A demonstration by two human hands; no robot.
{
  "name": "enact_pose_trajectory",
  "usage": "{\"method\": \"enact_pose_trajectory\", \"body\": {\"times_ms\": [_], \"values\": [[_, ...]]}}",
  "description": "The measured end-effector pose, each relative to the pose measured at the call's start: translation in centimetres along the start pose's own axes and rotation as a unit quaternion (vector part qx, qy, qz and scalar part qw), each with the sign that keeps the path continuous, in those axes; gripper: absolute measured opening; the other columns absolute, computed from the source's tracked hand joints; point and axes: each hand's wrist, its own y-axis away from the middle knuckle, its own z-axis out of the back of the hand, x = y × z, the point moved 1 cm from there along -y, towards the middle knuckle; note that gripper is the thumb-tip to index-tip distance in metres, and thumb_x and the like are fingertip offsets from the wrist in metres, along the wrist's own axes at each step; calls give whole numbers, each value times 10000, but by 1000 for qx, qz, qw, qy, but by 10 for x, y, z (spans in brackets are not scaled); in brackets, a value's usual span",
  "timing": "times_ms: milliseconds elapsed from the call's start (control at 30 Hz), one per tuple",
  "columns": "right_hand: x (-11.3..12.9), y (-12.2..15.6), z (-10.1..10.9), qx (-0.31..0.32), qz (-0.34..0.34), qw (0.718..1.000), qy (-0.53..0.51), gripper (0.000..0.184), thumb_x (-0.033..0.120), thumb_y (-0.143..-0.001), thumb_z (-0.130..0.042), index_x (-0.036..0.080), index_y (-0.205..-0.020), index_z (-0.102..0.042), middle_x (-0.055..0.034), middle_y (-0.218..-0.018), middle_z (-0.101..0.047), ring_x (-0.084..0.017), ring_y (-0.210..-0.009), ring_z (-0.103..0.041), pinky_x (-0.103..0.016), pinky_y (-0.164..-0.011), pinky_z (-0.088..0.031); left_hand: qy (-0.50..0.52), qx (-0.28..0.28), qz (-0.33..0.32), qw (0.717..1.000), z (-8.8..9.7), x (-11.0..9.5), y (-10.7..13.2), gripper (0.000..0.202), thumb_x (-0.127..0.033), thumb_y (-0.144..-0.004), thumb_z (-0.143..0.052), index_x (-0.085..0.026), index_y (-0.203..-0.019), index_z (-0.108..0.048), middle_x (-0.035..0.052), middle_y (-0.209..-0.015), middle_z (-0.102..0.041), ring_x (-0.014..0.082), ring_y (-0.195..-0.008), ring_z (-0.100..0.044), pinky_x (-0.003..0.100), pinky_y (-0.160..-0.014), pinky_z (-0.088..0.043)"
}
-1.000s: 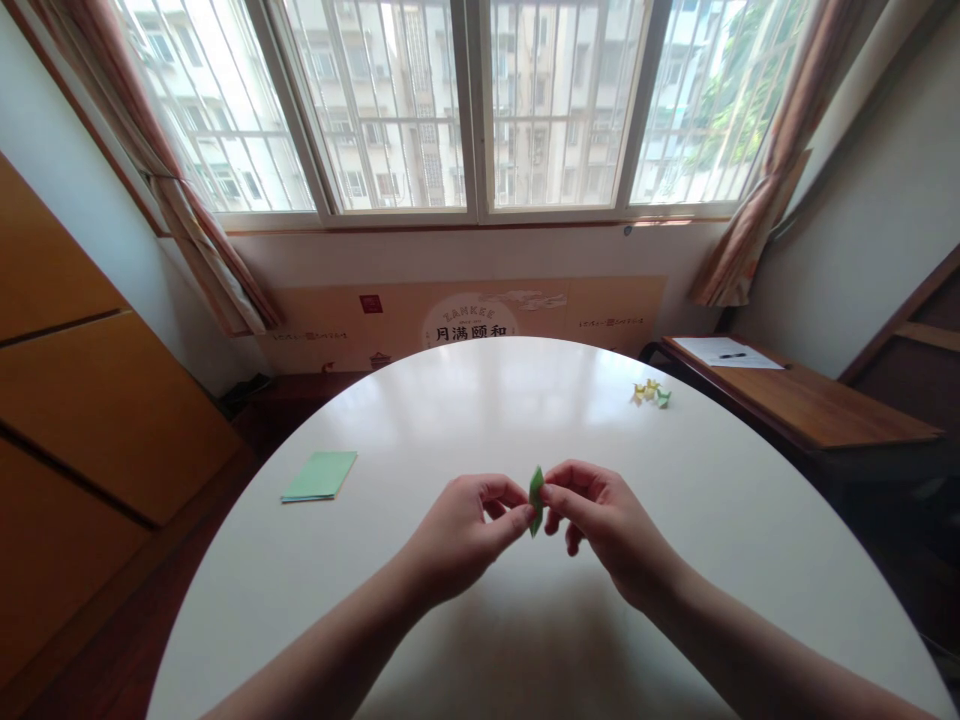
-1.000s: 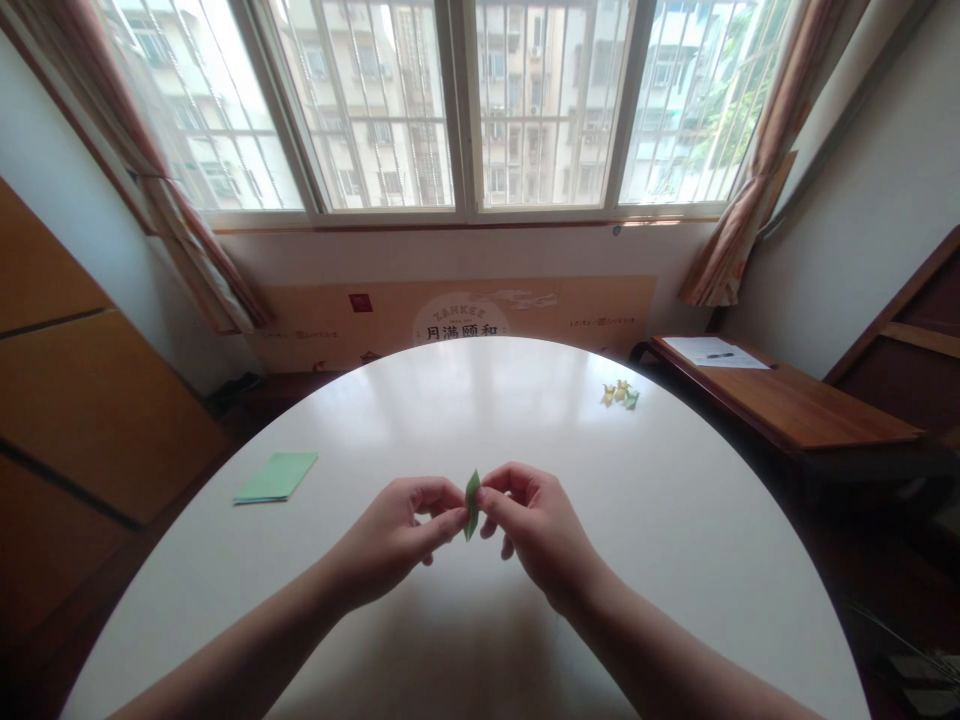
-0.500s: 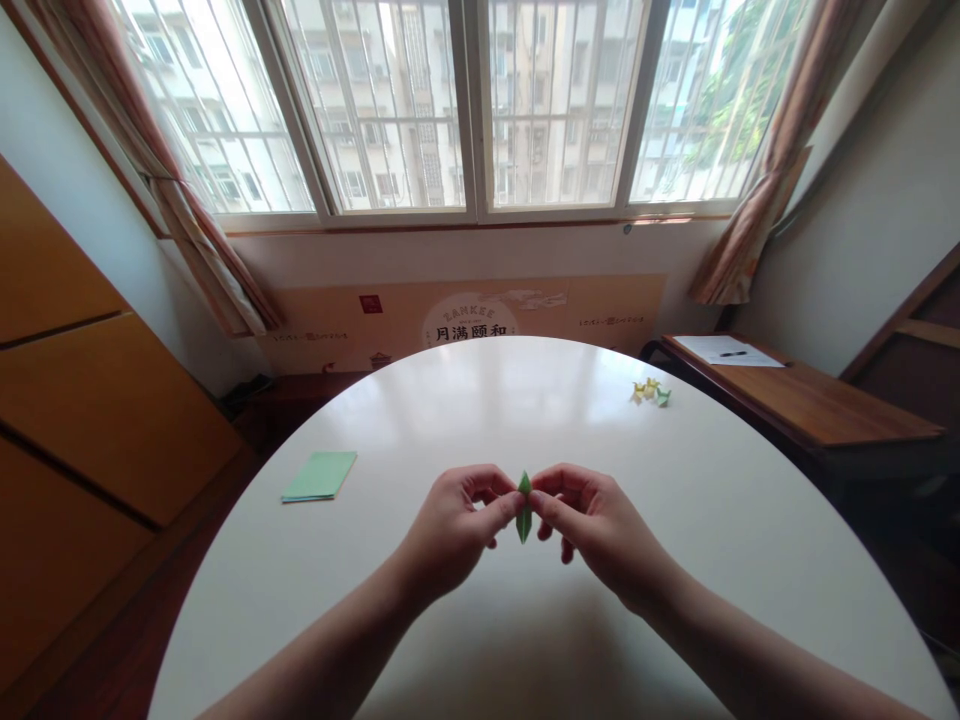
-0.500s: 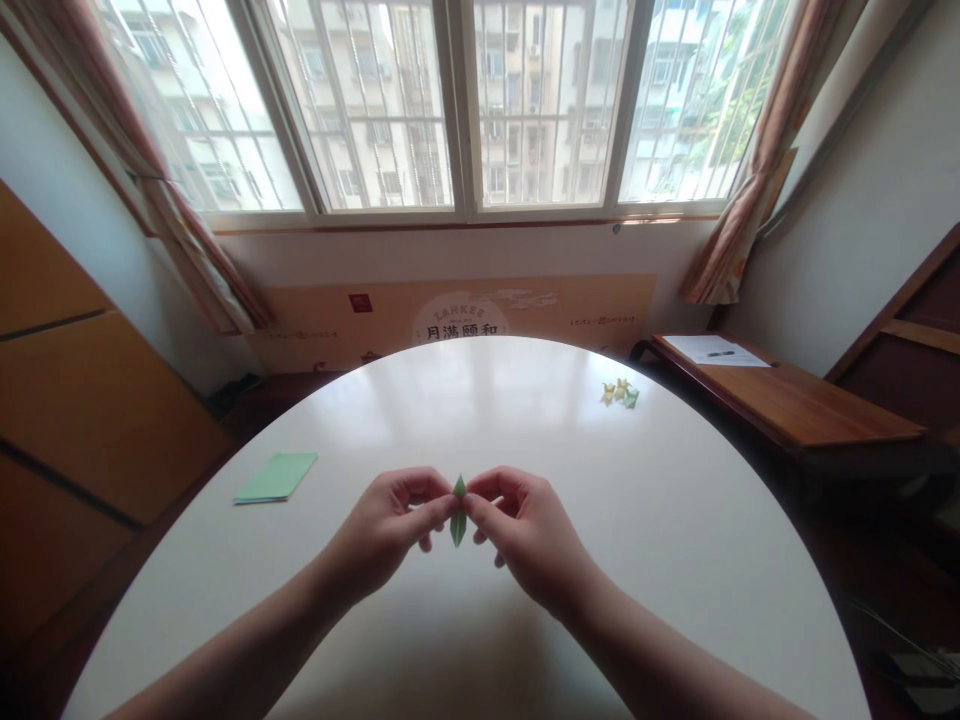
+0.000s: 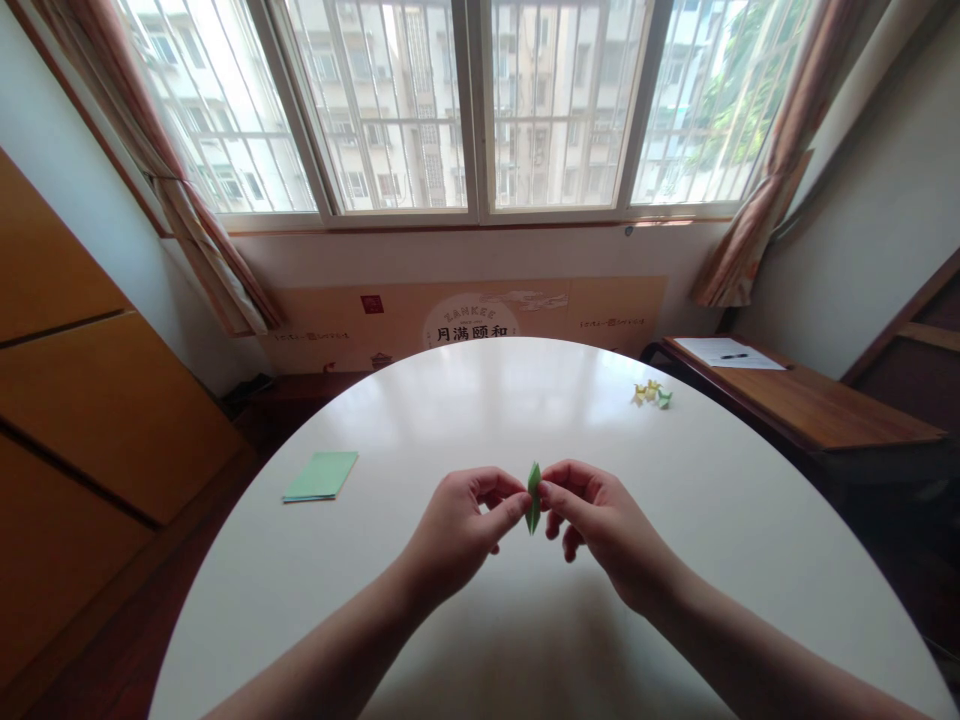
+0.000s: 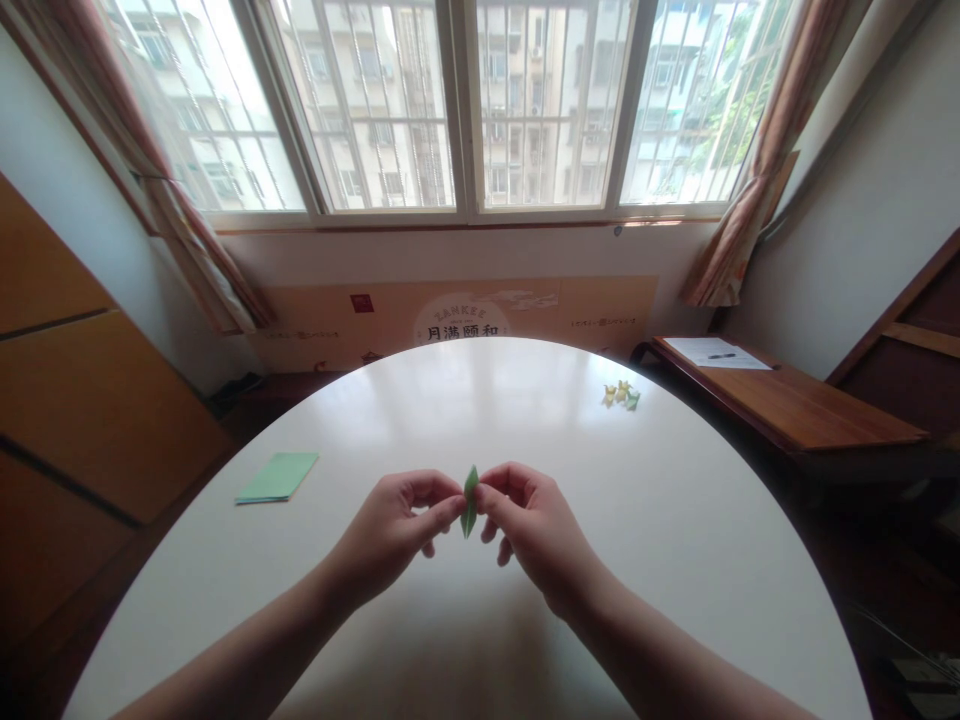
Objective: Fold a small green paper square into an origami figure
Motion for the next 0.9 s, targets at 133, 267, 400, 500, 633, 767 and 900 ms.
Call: {"method": "enact_pose_trajectory", "body": {"times_ms": [133,267,400,500,633,767,900], "values": [[-3,-1,2,-21,34,999,22,280,432,-829,-733,179,-926,-667,-28,-807,-659,-135,-608,-571,-197,-414,-421,-7,-29,-14,999,1,1,0,220,-329,-835,-657,-122,-818,-727,47,-681,-666,147,-588,-578,212,-439,-492],[-5,0,2,-40,55,997,38,243,401,-827,-738,166,-869,-692,-25,-732,-652,-142,-591,-582,-206,-414,-441,-60,-81,-59,993,4,1,0,197,-307,-852,-646,-139,-782,-724,39,-662,-669,148,-586,-592,211,-455,-496],[-5,3,-1,-17,64,996,51,263,397,-831,-737,159,-943,-728,-74,-828,-711,-177,-664,-637,-220,-433,-479,-134,-127,-134,974,5,1,3,139,-253,-856,-649,-165,-792,-735,44,-728,-704,161,-664,-640,189,-459,-468],[-6,3,-2,-11,67,997,45,279,404,-833,-738,166,-980,-730,-86,-892,-720,-192,-704,-658,-219,-432,-490,-168,-145,-192,956,5,-1,4,111,-209,-860,-645,-175,-803,-734,45,-776,-714,159,-679,-648,194,-474,-484],[-7,3,-2,2,68,997,26,266,378,-816,-766,178,-989,-731,-68,-851,-710,-197,-714,-663,-216,-434,-497,-194,-158,-262,932,5,-4,6,81,-160,-841,-660,-167,-819,-738,75,-880,-723,183,-753,-678,204,-476,-521],[-6,4,-3,12,66,998,-1,244,381,-805,-780,184,-941,-732,-50,-800,-692,-190,-706,-658,-208,-435,-493,-208,-146,-314,915,4,-3,8,70,-127,-829,-672,-160,-842,-732,86,-916,-729,186,-767,-688,216,-487,-550],[-4,4,-5,16,32,998,-48,239,397,-798,-787,183,-888,-731,-40,-779,-673,-176,-699,-643,-199,-442,-483,-216,-142,-344,903,3,-2,8,68,-133,-842,-680,-167,-866,-734,87,-909,-744,204,-819,-695,224,-503,-564]]}}
